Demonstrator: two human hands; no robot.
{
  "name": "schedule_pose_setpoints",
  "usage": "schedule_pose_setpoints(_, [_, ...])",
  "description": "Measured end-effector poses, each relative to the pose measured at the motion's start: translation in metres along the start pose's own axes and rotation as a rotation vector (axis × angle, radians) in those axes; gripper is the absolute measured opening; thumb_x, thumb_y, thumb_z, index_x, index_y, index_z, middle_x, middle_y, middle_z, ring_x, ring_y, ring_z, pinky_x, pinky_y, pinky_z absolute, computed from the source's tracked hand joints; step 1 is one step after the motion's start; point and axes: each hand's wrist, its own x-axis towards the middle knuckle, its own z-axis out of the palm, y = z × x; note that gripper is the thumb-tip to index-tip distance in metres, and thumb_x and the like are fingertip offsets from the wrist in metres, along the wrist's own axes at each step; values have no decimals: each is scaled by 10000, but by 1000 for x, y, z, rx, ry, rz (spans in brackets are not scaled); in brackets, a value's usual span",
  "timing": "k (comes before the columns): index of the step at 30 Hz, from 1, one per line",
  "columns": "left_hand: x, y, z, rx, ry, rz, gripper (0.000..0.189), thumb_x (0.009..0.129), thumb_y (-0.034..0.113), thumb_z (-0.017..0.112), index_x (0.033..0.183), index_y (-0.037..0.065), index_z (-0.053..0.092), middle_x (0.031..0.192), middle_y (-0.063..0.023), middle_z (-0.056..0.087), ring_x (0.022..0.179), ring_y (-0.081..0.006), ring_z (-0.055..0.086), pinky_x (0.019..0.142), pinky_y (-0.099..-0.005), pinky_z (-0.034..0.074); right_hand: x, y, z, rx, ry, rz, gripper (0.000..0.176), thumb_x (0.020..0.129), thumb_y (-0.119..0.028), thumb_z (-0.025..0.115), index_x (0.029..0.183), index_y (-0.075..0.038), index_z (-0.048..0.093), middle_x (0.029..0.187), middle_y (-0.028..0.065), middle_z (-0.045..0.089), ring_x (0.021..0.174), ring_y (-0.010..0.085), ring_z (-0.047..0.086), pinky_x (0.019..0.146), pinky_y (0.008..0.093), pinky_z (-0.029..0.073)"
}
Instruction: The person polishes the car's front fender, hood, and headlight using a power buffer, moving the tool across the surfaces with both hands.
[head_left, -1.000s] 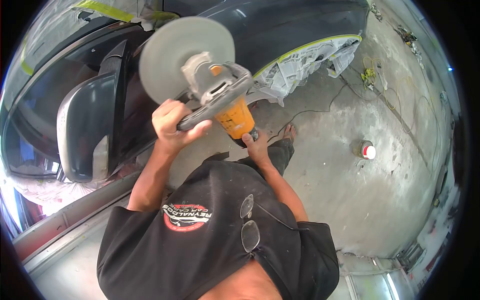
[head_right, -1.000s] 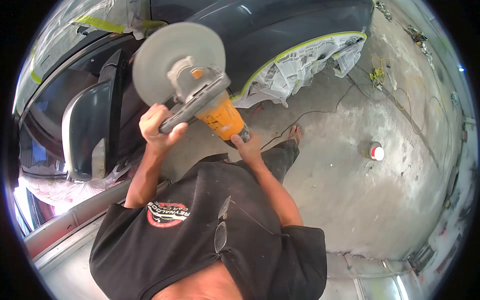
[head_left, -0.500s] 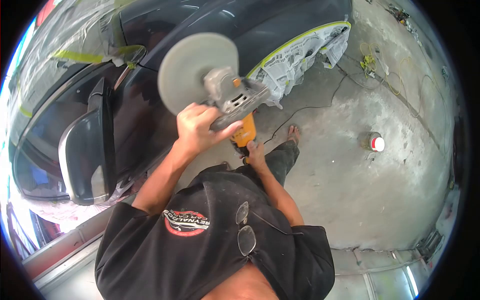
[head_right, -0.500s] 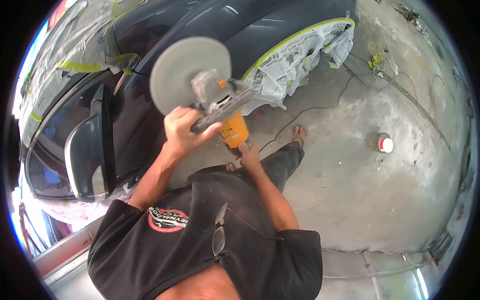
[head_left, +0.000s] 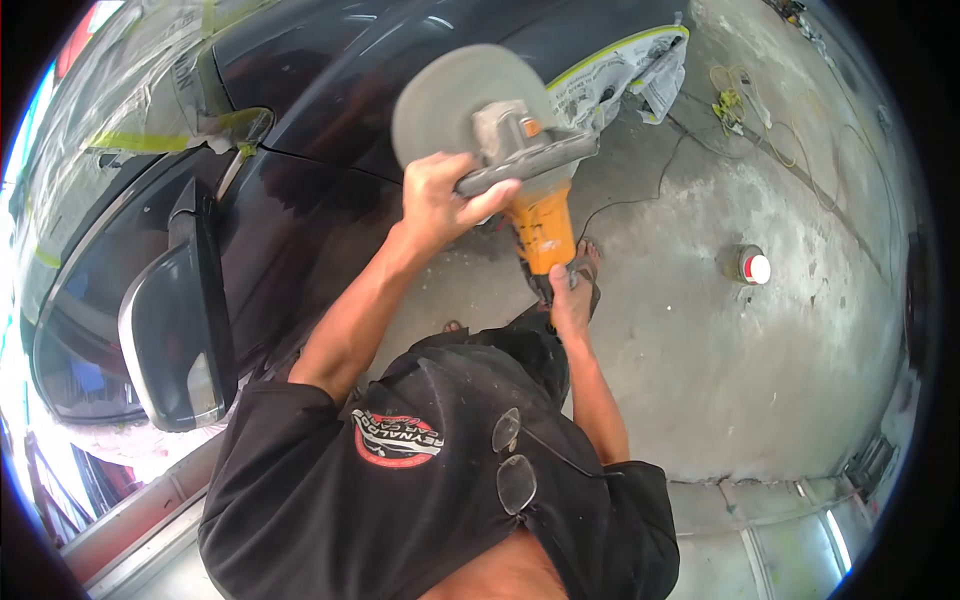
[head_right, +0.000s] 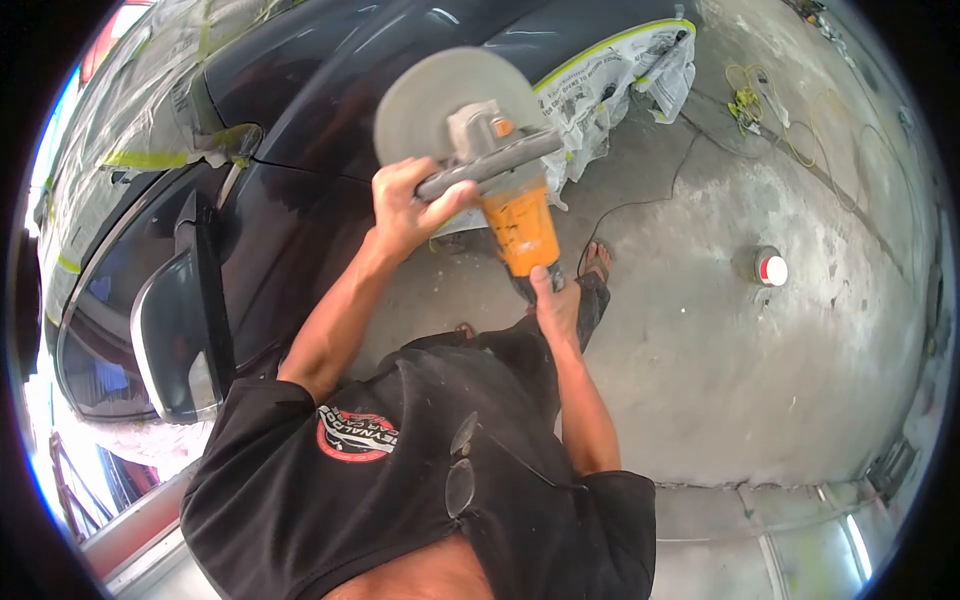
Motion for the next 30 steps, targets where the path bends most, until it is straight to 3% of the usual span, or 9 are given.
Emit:
schedule_pose_setpoints(2, [-23, 6, -15, -5, 2, -60, 394, 731, 341, 855, 653, 19, 640, 555, -121, 593, 483, -251, 592, 485, -356, 459, -16, 27, 1, 28, -79, 109, 762, 832, -653, 694, 947, 100, 664, 766, 60, 639, 641, 125, 583, 549, 297, 475])
schedule_pose_setpoints(5, [-50, 11, -30, -35, 2, -105, 373, 718, 310, 866, 650, 24, 637, 549, -112, 592, 479, -249, 585, 487, -355, 460, -33, 42, 5, -62, -132, 12, 772, 880, -670, 621, 1012, 89, 662, 759, 15, 621, 636, 109, 564, 524, 274, 467])
schedule_pose_setpoints(8, [-50, 13, -29, -57, -14, -113, 362, 718, 293, 868, 644, 27, 634, 548, -105, 591, 475, -240, 577, 480, -347, 452, -36, 53, 1, -85, -132, 101, 774, 878, -666, 627, 1009, 96, 655, 824, 42, 634, 635, 100, 563, 514, 268, 462])
schedule_pose_setpoints(11, [-27, 7, -7, -87, -17, -80, 386, 734, 321, 858, 630, 28, 629, 526, -111, 570, 457, -248, 565, 464, -357, 443, -27, 21, -5, -5, -21, 37, 729, 852, -631, 688, 941, 92, 662, 785, 48, 637, 691, 103, 581, 575, 282, 474])
schedule_pose_setpoints(14, [21, 5, 23, -148, -48, -63, 416, 765, 341, 833, 644, 1, 625, 536, -128, 558, 460, -238, 573, 464, -349, 438, -5, 3, -13, 91, -1, 126, 753, 889, -674, 594, 1005, 68, 649, 815, 58, 622, 588, 133, 579, 474, 275, 479])
schedule_pose_setpoints(20, [84, 10, 56, -38, -94, -54, 458, 778, 400, 826, 652, 1, 639, 554, -149, 587, 453, -255, 579, 475, -347, 466, 62, 32, -26, 109, 1, 79, 715, 936, -696, 479, 933, 6, 615, 685, 61, 581, 545, 159, 577, 474, 301, 496])
schedule_pose_setpoints(24, [49, 14, 24, 80, 12, -9, 591, 729, 542, 811, 543, 56, 532, 478, -118, 522, 443, -311, 551, 459, -391, 462, 49, 37, -12, 112, -108, 80, 720, 948, -674, 482, 990, 33, 613, 751, 77, 614, 561, 164, 606, 486, 298, 510])
schedule_pose_setpoints(28, [-24, 21, -37, 163, 44, 24, 493, 704, 453, 856, 564, 89, 555, 516, -83, 550, 448, -254, 550, 468, -370, 448, -6, 38, 20, 154, -297, 82, 747, 898, -652, 599, 1088, 70, 636, 893, 92, 677, 665, 176, 670, 500, 305, 551])
schedule_pose_setpoints(30, [-55, 31, -76, 220, 2, 10, 442, 675, 411, 879, 594, 98, 577, 535, -53, 554, 457, -220, 542, 486, -345, 440, -29, 57, 45, 230, -320, 144, 710, 832, -613, 719, 1034, 65, 658, 825, 55, 667, 633, 122, 633, 508, 284, 532])
